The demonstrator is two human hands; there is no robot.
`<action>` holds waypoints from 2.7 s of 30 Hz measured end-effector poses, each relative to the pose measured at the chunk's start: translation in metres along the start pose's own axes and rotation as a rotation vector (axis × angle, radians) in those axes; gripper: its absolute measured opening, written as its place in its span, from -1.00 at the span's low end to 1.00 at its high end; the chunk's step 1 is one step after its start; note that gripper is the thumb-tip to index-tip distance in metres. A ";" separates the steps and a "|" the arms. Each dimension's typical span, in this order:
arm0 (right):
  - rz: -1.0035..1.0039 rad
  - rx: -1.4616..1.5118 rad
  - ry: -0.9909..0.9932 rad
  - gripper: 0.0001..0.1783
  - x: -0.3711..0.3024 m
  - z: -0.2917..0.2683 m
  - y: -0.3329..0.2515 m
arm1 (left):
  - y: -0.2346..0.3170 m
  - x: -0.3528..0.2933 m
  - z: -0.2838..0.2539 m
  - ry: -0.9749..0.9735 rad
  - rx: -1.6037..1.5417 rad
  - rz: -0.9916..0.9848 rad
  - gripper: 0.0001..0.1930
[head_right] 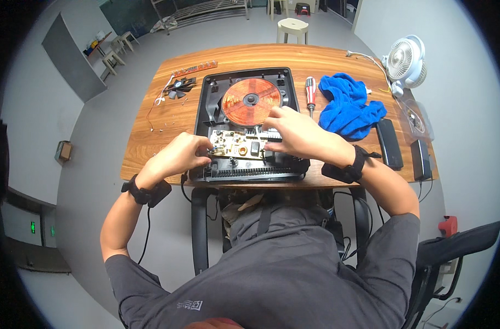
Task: The person assembles a disassembled electronic device on a wooden table. They place a copper-colored circular component onto the internal mechanism, secure it with a screwdriver, and then wipe a separate black fan component with a blue cloth.
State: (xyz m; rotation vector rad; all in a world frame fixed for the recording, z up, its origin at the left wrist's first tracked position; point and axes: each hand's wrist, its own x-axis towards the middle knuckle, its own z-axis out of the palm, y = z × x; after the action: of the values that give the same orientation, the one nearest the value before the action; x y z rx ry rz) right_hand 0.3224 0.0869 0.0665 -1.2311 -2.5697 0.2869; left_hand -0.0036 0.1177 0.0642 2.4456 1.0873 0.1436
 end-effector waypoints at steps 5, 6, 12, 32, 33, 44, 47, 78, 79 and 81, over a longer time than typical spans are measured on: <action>-0.150 -0.085 -0.120 -0.51 0.007 0.005 -0.002 | -0.002 0.007 0.004 -0.029 -0.038 -0.036 -0.78; -0.155 -0.097 -0.167 -0.51 0.008 0.004 -0.001 | 0.001 0.009 0.002 -0.034 -0.020 -0.034 -0.80; -0.208 -0.194 -0.161 -0.53 0.009 0.011 0.000 | 0.008 0.016 0.000 -0.061 0.083 0.013 -0.85; -0.191 -0.081 -0.164 -0.60 -0.001 0.009 0.021 | 0.000 0.008 -0.002 -0.055 -0.078 0.063 -0.71; -0.184 -0.076 -0.173 -0.60 -0.001 0.009 0.021 | -0.002 0.006 0.001 -0.049 -0.094 0.070 -0.71; -0.124 -0.064 -0.198 -0.65 -0.006 0.010 0.023 | -0.014 0.007 0.012 -0.007 -0.109 0.131 -0.77; -0.123 -0.055 -0.188 -0.66 -0.008 0.014 0.025 | -0.014 0.007 0.015 -0.012 -0.113 0.144 -0.76; -0.131 -0.066 -0.199 -0.64 -0.007 0.010 0.023 | -0.009 0.010 0.010 -0.081 -0.119 0.115 -0.75; -0.132 -0.067 -0.201 -0.64 -0.007 0.009 0.022 | -0.009 0.010 0.009 -0.073 -0.120 0.120 -0.76; -0.133 -0.069 -0.204 -0.65 -0.009 0.009 0.022 | -0.008 0.009 0.009 -0.057 -0.121 0.128 -0.76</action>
State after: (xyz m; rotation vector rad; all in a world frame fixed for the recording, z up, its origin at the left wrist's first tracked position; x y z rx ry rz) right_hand 0.3408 0.0934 0.0496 -1.0981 -2.8433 0.3135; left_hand -0.0008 0.1260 0.0520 2.3950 0.8723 0.1742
